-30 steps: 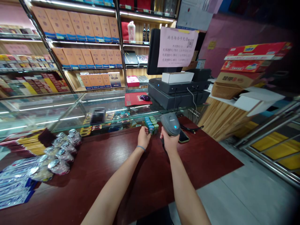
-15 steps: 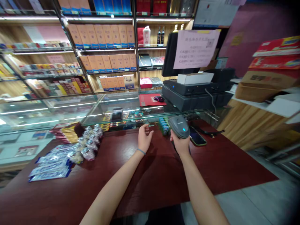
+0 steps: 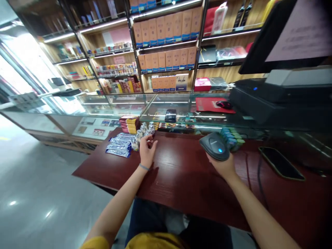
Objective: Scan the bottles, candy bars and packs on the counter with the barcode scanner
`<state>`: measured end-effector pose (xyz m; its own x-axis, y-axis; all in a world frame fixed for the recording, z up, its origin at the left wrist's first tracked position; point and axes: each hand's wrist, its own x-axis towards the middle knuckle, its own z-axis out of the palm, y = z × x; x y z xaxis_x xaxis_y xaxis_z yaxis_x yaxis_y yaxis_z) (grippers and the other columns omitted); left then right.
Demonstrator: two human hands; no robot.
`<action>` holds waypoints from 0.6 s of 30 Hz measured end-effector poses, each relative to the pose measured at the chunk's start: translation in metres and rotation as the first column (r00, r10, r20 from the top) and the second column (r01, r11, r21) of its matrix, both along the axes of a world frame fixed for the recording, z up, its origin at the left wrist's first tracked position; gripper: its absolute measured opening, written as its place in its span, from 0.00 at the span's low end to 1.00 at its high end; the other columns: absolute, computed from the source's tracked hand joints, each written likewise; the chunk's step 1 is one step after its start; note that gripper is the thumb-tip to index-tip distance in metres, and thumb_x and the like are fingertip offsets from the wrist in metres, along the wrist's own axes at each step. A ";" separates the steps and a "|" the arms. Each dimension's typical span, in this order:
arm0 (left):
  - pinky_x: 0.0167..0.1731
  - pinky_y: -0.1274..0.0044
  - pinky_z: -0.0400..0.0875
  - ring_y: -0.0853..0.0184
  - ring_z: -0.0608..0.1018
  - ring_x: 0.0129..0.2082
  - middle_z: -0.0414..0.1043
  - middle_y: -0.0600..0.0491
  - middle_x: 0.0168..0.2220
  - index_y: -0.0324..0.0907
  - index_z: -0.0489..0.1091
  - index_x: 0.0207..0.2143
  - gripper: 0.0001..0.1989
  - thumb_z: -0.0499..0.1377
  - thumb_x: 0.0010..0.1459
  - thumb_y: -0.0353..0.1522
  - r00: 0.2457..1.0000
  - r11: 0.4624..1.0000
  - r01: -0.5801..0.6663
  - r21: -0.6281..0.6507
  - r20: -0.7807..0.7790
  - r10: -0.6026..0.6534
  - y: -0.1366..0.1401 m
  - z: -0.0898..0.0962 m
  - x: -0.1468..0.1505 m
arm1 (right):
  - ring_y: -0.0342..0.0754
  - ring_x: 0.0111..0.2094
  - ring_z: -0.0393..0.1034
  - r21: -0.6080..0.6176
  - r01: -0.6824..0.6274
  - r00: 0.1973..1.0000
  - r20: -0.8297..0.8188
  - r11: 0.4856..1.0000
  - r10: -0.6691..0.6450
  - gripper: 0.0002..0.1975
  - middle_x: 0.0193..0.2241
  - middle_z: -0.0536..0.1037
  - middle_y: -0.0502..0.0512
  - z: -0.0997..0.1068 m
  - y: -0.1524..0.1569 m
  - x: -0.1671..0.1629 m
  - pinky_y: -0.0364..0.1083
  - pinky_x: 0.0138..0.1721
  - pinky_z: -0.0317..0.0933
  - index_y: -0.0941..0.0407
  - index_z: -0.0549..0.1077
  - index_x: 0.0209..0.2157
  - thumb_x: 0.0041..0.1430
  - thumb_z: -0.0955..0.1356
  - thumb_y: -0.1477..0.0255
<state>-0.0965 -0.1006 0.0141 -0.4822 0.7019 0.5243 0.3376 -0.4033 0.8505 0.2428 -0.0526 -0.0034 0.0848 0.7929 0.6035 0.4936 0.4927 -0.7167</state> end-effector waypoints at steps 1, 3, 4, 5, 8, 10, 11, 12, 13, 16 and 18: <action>0.54 0.65 0.74 0.56 0.74 0.53 0.68 0.46 0.51 0.46 0.71 0.52 0.20 0.69 0.59 0.37 0.999 0.999 -0.047 0.001 -0.002 0.047 -0.005 -0.003 -0.012 | 0.62 0.35 0.82 -0.007 -0.028 0.999 0.030 1.000 0.028 0.22 0.35 0.84 0.64 -0.004 -0.002 -0.004 0.57 0.40 0.76 0.54 0.74 0.38 0.45 0.75 0.55; 0.56 0.65 0.72 0.55 0.73 0.55 0.68 0.45 0.53 0.46 0.71 0.52 0.22 0.70 0.57 0.36 0.992 0.992 -0.124 0.015 -0.006 0.125 -0.012 -0.010 -0.032 | 0.63 0.35 0.82 -0.011 -0.069 0.993 0.100 0.998 0.070 0.25 0.36 0.85 0.65 -0.010 -0.006 -0.013 0.58 0.39 0.76 0.55 0.74 0.42 0.44 0.75 0.56; 0.56 0.65 0.72 0.55 0.72 0.56 0.68 0.45 0.53 0.46 0.72 0.52 0.22 0.71 0.56 0.35 0.989 0.988 -0.149 0.028 -0.011 0.149 -0.015 -0.013 -0.039 | 0.63 0.34 0.82 -0.008 -0.084 0.987 0.136 0.996 0.084 0.26 0.35 0.85 0.64 -0.011 -0.009 -0.017 0.57 0.37 0.76 0.55 0.73 0.43 0.44 0.75 0.57; 0.57 0.65 0.71 0.54 0.72 0.57 0.68 0.45 0.54 0.46 0.72 0.53 0.23 0.71 0.55 0.34 0.986 0.986 -0.163 0.039 -0.026 0.164 -0.017 -0.016 -0.045 | 0.62 0.32 0.82 -0.006 -0.102 0.979 0.175 0.995 0.102 0.25 0.33 0.85 0.63 -0.010 -0.013 -0.021 0.55 0.34 0.75 0.54 0.73 0.44 0.44 0.74 0.58; 0.61 0.62 0.68 0.53 0.70 0.61 0.68 0.43 0.58 0.45 0.69 0.59 0.27 0.69 0.57 0.31 0.964 0.983 -0.181 0.020 -0.195 0.181 -0.017 -0.026 -0.053 | 0.59 0.28 0.81 -0.011 -0.168 0.938 0.306 0.986 0.164 0.21 0.28 0.83 0.57 -0.001 -0.023 -0.030 0.50 0.29 0.73 0.52 0.72 0.42 0.46 0.73 0.61; 0.64 0.59 0.65 0.52 0.68 0.64 0.65 0.41 0.61 0.45 0.64 0.64 0.32 0.67 0.58 0.29 0.907 0.978 -0.208 -0.026 -0.380 0.183 -0.016 -0.031 -0.053 | 0.57 0.26 0.80 -0.018 -0.209 0.908 0.367 0.978 0.201 0.20 0.27 0.82 0.54 0.006 -0.028 -0.033 0.48 0.28 0.71 0.52 0.71 0.43 0.47 0.72 0.63; 0.66 0.57 0.63 0.51 0.67 0.65 0.64 0.40 0.62 0.44 0.62 0.65 0.34 0.66 0.58 0.28 0.868 0.974 -0.224 -0.046 -0.464 0.178 -0.015 -0.034 -0.053 | 0.57 0.26 0.80 -0.015 -0.226 0.898 0.383 0.974 0.214 0.19 0.27 0.82 0.54 0.009 -0.030 -0.034 0.48 0.28 0.71 0.52 0.71 0.43 0.48 0.72 0.63; 0.66 0.56 0.61 0.50 0.67 0.65 0.64 0.39 0.63 0.43 0.60 0.67 0.36 0.66 0.58 0.28 0.831 0.970 -0.237 -0.061 -0.529 0.169 -0.014 -0.036 -0.052 | 0.56 0.26 0.80 -0.011 -0.245 0.890 0.395 0.969 0.229 0.19 0.27 0.82 0.54 0.011 -0.031 -0.034 0.48 0.28 0.71 0.52 0.70 0.44 0.49 0.71 0.64; 0.66 0.56 0.61 0.49 0.67 0.65 0.64 0.38 0.63 0.43 0.59 0.67 0.36 0.66 0.58 0.27 0.801 0.966 -0.248 -0.071 -0.576 0.163 -0.014 -0.038 -0.051 | 0.56 0.26 0.80 -0.009 -0.267 0.881 0.403 0.964 0.248 0.19 0.28 0.83 0.54 0.012 -0.032 -0.034 0.48 0.29 0.72 0.52 0.70 0.45 0.50 0.71 0.64; 0.66 0.55 0.62 0.47 0.67 0.64 0.64 0.36 0.62 0.40 0.60 0.66 0.34 0.65 0.59 0.26 0.748 0.959 -0.275 -0.075 -0.643 0.164 -0.014 -0.041 -0.050 | 0.56 0.28 0.81 -0.006 -0.321 0.857 0.424 0.947 0.293 0.19 0.29 0.83 0.54 0.011 -0.032 -0.033 0.48 0.30 0.72 0.52 0.68 0.46 0.52 0.71 0.64; 0.65 0.55 0.63 0.48 0.68 0.63 0.66 0.36 0.59 0.39 0.62 0.63 0.30 0.63 0.59 0.25 0.742 0.957 -0.281 -0.077 -0.650 0.166 -0.014 -0.041 -0.050 | 0.57 0.27 0.81 0.012 -0.314 0.858 0.431 0.949 0.279 0.19 0.28 0.83 0.53 0.010 -0.032 -0.033 0.48 0.28 0.72 0.52 0.68 0.46 0.52 0.71 0.65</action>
